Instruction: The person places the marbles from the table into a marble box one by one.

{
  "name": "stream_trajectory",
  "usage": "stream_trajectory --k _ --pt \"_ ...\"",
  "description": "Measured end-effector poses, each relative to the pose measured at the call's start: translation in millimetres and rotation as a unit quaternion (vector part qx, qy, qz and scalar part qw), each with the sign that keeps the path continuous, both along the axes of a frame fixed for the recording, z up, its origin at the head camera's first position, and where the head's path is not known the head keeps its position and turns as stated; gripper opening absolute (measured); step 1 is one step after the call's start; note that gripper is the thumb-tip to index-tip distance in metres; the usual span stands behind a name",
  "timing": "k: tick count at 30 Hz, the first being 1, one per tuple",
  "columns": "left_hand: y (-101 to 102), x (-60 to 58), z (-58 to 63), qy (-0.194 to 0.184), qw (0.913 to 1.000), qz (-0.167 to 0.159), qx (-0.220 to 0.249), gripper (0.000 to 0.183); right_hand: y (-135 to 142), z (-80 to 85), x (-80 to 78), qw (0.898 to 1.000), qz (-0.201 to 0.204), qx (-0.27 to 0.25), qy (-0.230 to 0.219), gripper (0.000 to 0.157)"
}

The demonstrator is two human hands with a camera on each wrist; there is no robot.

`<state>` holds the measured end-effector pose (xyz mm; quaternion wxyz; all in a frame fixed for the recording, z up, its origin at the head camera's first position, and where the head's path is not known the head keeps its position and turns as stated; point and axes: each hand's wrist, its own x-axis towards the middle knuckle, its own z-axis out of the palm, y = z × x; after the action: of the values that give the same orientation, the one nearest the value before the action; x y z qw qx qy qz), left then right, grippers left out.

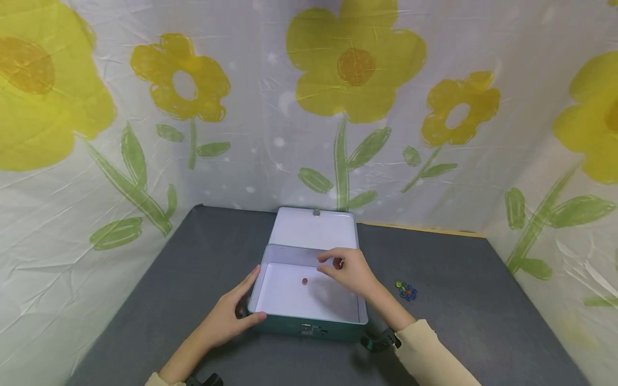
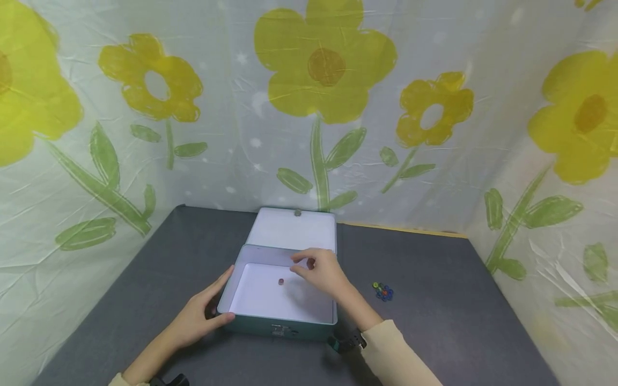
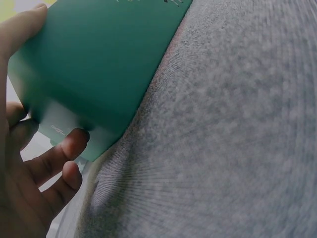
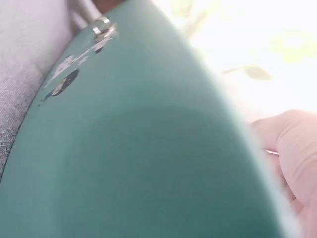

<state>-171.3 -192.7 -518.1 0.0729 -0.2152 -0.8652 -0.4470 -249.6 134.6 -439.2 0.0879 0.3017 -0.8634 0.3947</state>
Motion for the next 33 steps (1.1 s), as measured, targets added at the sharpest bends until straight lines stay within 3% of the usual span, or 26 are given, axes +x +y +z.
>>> stream_trajectory --k 11,21,28,33 --pt "-0.8 0.1 -4.5 0.01 0.9999 -0.008 0.01 0.096 40.0 6.9 12.5 0.993 -0.069 -0.083 0.043 0.017" --pt "-2.0 -1.2 -4.2 0.013 0.9996 -0.012 0.022 0.095 88.1 -4.3 25.0 0.982 -0.141 -0.11 0.059 0.022" --pt "-1.4 -0.2 -3.3 0.013 0.9991 -0.019 0.036 0.095 125.9 -11.9 39.7 0.974 -0.18 -0.1 0.094 0.025" --pt "-1.1 -0.3 -4.4 0.014 0.9993 -0.013 0.031 0.095 150.2 -16.9 49.7 0.968 -0.223 -0.078 0.089 0.025"
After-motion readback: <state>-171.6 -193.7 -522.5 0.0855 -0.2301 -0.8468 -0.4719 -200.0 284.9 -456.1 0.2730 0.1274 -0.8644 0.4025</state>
